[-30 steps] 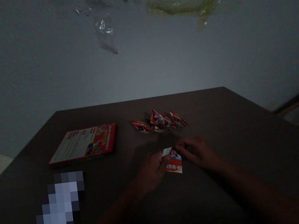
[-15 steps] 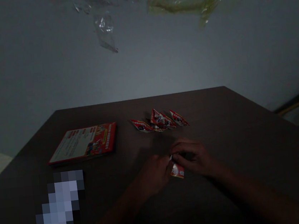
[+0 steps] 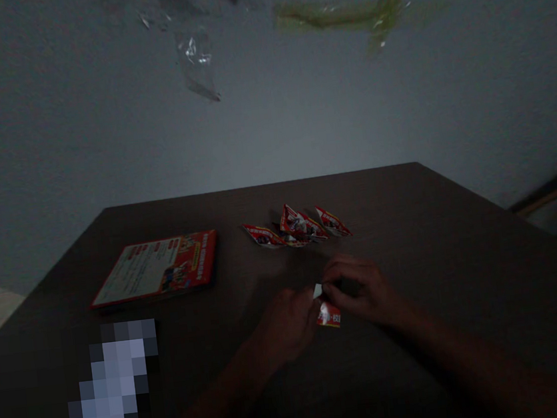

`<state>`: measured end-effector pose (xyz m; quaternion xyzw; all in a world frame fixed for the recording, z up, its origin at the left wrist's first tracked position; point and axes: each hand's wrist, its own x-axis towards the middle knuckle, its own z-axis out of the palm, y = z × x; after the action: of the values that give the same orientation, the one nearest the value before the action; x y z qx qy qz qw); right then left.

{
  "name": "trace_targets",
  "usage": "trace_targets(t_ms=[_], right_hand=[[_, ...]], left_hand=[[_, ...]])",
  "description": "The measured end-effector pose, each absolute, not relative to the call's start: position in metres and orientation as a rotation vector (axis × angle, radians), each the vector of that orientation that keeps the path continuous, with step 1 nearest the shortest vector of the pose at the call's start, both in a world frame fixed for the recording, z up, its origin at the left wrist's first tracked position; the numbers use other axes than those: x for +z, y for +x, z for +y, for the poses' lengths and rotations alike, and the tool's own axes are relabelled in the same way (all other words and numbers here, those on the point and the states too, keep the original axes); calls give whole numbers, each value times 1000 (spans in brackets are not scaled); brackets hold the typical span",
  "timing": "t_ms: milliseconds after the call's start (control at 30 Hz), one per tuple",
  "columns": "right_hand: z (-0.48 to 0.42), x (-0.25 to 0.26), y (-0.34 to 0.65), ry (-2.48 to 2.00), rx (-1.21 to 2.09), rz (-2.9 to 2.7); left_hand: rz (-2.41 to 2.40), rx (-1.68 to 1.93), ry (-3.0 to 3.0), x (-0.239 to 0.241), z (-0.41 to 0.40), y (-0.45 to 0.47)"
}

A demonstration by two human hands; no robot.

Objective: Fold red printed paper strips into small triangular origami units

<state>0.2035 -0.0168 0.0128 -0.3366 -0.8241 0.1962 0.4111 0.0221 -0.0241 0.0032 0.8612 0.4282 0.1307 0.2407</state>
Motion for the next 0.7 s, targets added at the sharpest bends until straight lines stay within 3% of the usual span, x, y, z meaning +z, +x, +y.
trace_targets(t_ms=[700], right_hand=[[-12,15,210,-971,532,-2004]], left_hand=[[1240,494,2213,6,-25,20]])
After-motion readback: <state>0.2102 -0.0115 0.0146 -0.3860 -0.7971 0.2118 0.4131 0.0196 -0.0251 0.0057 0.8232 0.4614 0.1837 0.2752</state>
